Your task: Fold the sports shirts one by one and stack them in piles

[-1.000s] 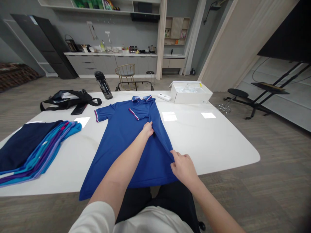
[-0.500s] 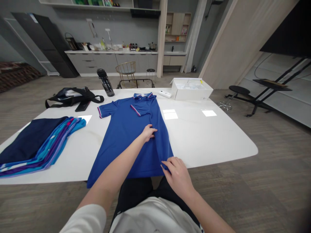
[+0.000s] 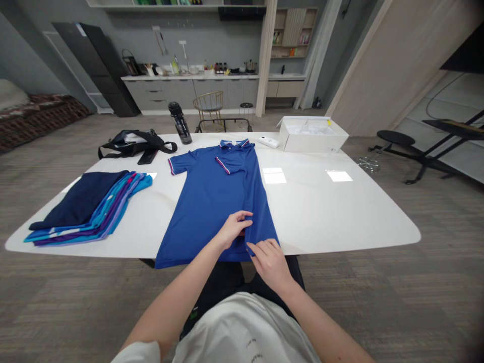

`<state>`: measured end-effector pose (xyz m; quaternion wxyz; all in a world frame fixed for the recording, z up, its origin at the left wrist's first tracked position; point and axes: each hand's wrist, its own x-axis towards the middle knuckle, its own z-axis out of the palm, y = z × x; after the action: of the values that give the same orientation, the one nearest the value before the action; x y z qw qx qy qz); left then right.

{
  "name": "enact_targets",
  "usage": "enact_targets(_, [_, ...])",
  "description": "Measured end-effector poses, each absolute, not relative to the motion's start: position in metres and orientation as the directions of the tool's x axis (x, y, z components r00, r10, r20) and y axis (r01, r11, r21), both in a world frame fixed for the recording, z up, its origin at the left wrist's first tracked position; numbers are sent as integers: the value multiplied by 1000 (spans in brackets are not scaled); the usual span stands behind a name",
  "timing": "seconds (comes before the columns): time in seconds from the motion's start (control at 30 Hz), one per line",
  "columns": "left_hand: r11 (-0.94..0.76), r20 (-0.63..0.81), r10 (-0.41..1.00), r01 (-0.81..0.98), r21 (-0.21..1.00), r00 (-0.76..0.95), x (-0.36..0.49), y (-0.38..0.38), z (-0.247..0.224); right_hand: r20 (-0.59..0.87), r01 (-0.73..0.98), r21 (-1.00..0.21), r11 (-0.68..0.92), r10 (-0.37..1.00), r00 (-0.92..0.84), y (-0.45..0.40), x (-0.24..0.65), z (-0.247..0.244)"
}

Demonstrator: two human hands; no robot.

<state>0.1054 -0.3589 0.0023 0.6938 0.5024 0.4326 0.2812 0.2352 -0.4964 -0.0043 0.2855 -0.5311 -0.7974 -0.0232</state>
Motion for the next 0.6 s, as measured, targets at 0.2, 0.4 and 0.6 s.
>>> enact_targets(0.2, [322, -310, 867, 37, 946, 390, 90, -403, 2, 426, 888, -295, 353, 880, -208, -501, 235, -10])
enact_targets(0.4, [424, -353, 874, -168, 890, 333, 83, -427, 2, 343, 951, -307, 37, 937, 74, -515, 256, -20])
enact_targets(0.6, [308, -275, 914, -71, 949, 298, 76, -438, -4, 463, 924, -378, 61, 877, 132, -522, 268, -25])
